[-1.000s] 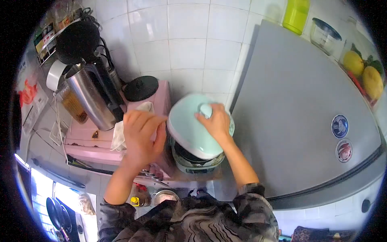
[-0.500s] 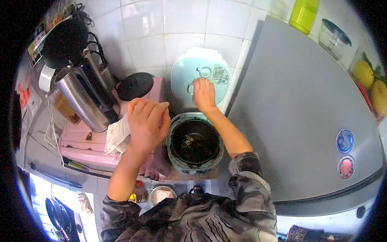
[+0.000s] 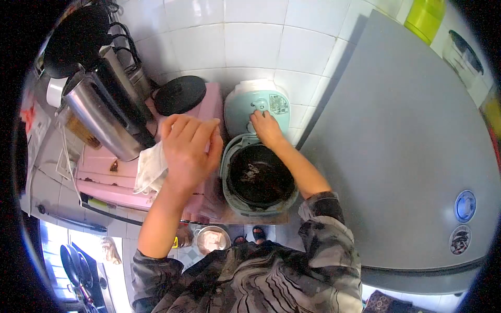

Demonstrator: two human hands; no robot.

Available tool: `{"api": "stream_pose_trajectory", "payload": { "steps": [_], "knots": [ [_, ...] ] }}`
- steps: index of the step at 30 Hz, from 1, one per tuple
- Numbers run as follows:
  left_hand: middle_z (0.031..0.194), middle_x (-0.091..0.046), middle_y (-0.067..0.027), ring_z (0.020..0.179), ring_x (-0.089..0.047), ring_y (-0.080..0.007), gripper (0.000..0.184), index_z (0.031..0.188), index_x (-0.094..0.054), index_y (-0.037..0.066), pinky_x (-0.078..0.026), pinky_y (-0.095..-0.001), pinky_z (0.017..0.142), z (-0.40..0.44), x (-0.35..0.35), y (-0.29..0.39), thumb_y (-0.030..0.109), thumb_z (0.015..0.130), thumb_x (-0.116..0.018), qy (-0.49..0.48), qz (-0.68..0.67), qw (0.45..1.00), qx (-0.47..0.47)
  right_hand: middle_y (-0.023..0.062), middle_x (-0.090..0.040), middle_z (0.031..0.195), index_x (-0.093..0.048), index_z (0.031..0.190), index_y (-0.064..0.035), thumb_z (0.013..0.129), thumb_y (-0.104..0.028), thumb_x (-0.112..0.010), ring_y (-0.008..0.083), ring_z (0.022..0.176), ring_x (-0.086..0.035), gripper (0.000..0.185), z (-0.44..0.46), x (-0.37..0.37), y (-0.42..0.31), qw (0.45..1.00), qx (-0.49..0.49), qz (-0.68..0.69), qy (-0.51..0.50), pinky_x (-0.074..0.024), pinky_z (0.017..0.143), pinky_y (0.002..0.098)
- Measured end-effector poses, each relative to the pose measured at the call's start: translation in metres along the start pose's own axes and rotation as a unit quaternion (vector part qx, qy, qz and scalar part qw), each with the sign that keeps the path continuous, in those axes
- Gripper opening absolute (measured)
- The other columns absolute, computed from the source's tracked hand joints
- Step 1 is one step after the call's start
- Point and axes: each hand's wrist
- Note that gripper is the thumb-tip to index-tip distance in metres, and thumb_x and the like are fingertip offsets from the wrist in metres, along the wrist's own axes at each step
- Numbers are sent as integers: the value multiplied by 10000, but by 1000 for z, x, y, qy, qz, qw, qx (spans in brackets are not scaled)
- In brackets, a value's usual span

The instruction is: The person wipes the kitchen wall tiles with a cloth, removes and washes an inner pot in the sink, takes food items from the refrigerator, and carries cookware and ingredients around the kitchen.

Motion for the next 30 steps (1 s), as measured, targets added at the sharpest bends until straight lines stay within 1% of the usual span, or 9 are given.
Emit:
{"api": "stream_pose_trajectory", "payload": {
  "steps": [8,14,20,22,23,24,26,27,30],
  "knots": [
    [690,-553,-31,700,-538,-203,123,818,-613,56,-390,-374,776,-1,-1,-1,70,701,-647,-5,2,1000,1,115,-480,1084,-529,1072,-21,625,21,-671,313,960,-497,470,0,1,10,992,79,10,-93,-490,798,373],
    [685,-549,-31,696,-538,-206,120,817,-612,59,-391,-374,777,-1,-1,-1,74,702,-646,4,3,1000,0,133,-471,1126,-507,1107,2,625,49,-657,339,1004,-483,506,-5,3,12,988,26,73,-135,-471,837,399],
    [680,-541,-33,698,-537,-207,120,813,-609,62,-391,-374,776,-3,-1,1,78,699,-641,6,-1,1000,-3,143,-486,1101,-516,1109,-11,669,44,-621,343,1020,-464,456,-22,14,4,976,-18,201,-81,-427,882,404],
    [678,-539,-33,698,-536,-207,116,807,-606,62,-391,-375,774,-2,-1,2,78,697,-640,5,-7,1000,-4,142,-501,1086,-527,1101,-15,687,-7,-635,345,1001,-473,428,-36,41,-19,990,-56,114,57,-423,875,409],
    [676,-537,-33,697,-535,-207,112,800,-603,63,-391,-376,772,-2,0,2,79,696,-640,5,-11,1000,-3,163,-506,1072,-533,1072,-2,723,-38,-642,353,1014,-483,368,-45,56,-32,985,-130,114,10,-431,876,413],
    [676,-537,-33,697,-535,-207,112,800,-603,63,-391,-376,772,-2,0,3,79,696,-640,5,-12,1000,-1,163,-506,1072,-533,1072,-2,723,-38,-642,353,1014,-483,368,-58,67,-45,985,-130,113,8,-431,876,413],
    [675,-533,-33,695,-533,-207,107,792,-598,64,-392,-378,767,-1,1,4,72,694,-640,18,-9,1000,-7,171,-523,1047,-542,1028,-6,719,-92,-683,354,1016,-513,350,-82,80,-63,945,-310,19,-101,-464,829,423],
    [675,-533,-33,695,-533,-207,107,792,-598,64,-392,-378,767,-2,1,5,72,694,-640,16,-11,1000,-6,171,-523,1047,-542,1028,-6,719,-92,-683,354,1016,-513,350,-91,80,-65,944,-313,19,-103,-464,829,423],
    [672,-531,-34,694,-532,-207,97,781,-595,65,-392,-379,762,0,2,7,64,697,-642,26,-31,999,-10,177,-559,977,-558,916,1,701,-95,-700,364,925,-573,275,-118,68,-60,889,-446,7,-105,-493,755,447]
  ]
}}
Point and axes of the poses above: each hand's wrist, its own z-axis towards the middle knuckle, its own x-axis out of the back of the hand, y = z × x
